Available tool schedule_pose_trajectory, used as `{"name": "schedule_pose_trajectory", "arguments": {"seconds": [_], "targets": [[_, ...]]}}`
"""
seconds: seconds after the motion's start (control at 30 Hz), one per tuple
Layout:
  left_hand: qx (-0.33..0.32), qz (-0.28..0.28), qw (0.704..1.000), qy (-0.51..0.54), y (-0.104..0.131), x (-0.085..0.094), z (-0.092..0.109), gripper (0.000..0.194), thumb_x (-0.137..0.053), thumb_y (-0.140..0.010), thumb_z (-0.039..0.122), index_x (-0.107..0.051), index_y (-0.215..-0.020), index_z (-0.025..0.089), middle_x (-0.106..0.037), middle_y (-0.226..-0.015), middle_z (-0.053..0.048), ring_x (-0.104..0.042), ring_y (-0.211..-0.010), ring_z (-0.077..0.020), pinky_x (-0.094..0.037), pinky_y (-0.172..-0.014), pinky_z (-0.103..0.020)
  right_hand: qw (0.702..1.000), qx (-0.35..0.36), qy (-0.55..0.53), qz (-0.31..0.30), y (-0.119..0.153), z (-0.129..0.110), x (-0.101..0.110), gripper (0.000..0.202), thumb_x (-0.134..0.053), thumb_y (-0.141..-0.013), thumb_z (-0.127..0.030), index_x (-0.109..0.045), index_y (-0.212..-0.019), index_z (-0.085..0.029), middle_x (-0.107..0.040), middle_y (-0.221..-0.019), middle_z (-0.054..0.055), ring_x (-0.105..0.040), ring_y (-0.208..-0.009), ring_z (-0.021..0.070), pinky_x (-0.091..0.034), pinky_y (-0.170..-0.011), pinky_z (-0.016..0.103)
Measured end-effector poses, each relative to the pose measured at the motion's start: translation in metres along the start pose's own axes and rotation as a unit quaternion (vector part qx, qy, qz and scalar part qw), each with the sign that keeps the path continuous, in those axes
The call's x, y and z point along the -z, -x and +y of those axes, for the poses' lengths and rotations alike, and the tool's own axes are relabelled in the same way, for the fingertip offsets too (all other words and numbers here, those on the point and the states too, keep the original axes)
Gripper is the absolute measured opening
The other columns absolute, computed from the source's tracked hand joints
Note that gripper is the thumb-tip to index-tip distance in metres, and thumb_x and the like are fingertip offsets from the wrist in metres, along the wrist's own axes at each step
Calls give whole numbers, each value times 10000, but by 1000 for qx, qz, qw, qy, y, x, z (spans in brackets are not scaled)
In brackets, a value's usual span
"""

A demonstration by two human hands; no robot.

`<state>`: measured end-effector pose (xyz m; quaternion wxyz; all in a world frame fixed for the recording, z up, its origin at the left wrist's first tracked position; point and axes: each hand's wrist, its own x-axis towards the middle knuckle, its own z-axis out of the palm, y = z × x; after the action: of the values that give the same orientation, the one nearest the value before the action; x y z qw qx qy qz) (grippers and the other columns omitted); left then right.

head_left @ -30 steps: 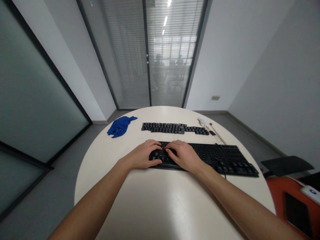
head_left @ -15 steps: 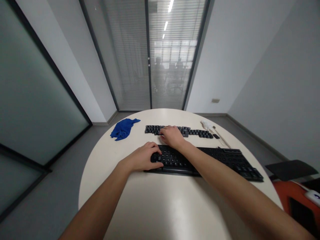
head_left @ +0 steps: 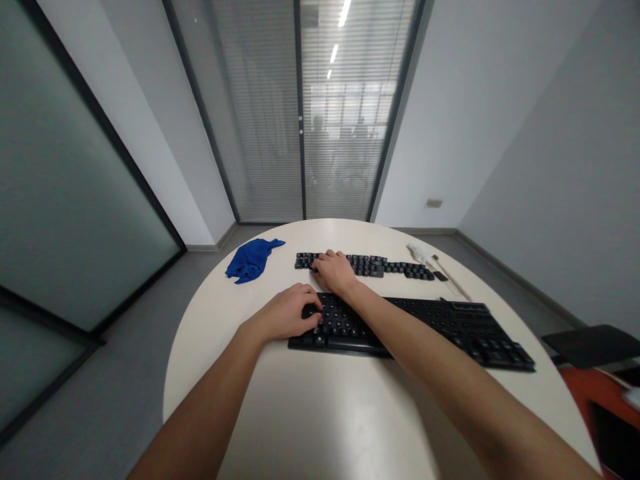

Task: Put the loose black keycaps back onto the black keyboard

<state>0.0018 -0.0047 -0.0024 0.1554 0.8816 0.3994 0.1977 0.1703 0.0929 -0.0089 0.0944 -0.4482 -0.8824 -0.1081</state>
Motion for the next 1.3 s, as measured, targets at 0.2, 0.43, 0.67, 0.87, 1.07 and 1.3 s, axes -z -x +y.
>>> {"name": "schedule_pose_trajectory", "arguments": {"seconds": [0.2,0.43,0.67,0.87,1.07,1.3], "targets": [[-5,10,1000,6,0,-1,-3,115,-628,-868,225,-706,-952,221,-674,-1019,-50,-601,-1033,-236,-495,-947,-383,1000,2,-13,1,2,1,2,222,-516,-960,-190,-710,-1063,-160,-735,-1112,133,-568,-1108,280,-388,-894,376],[-14,8,999,38,1,1,-11,114,-717,-841,272,-745,-948,243,-695,-1058,-42,-624,-1041,-234,-495,-956,-382,997,-17,-74,29,21,2,22,189,-637,-890,-236,-733,-1050,-204,-761,-1067,66,-594,-1068,275,-416,-889,367],[-15,0,1000,21,0,1,-12,114,-718,-850,286,-763,-948,249,-695,-1075,-38,-623,-1047,-227,-483,-965,-362,953,-36,-299,9,82,-1,51,145,-701,-842,-264,-776,-964,-243,-769,-924,15,-673,-881,204,-471,-786,291],[-12,-3,1000,9,0,1,-13,135,-716,-862,322,-766,-963,247,-689,-1077,-42,-617,-1045,-226,-483,-949,-353,907,-41,-416,-45,108,0,39,169,-721,-819,-257,-790,-970,-225,-771,-863,13,-685,-811,184,-490,-738,279],[-10,1,1000,15,1,1,-12,138,-714,-862,328,-767,-965,253,-691,-1083,-41,-619,-1049,-227,-482,-948,-352,872,-44,-485,-49,112,6,26,188,-718,-829,-277,-788,-992,-214,-780,-898,22,-679,-846,188,-506,-793,300],[-14,3,1000,16,1,1,-12,137,-714,-860,334,-768,-956,254,-691,-1083,-46,-622,-1042,-227,-484,-943,-356,883,-42,-465,-43,116,3,30,173,-723,-830,-270,-797,-984,-238,-789,-939,25,-704,-871,199,-517,-826,313]]}}
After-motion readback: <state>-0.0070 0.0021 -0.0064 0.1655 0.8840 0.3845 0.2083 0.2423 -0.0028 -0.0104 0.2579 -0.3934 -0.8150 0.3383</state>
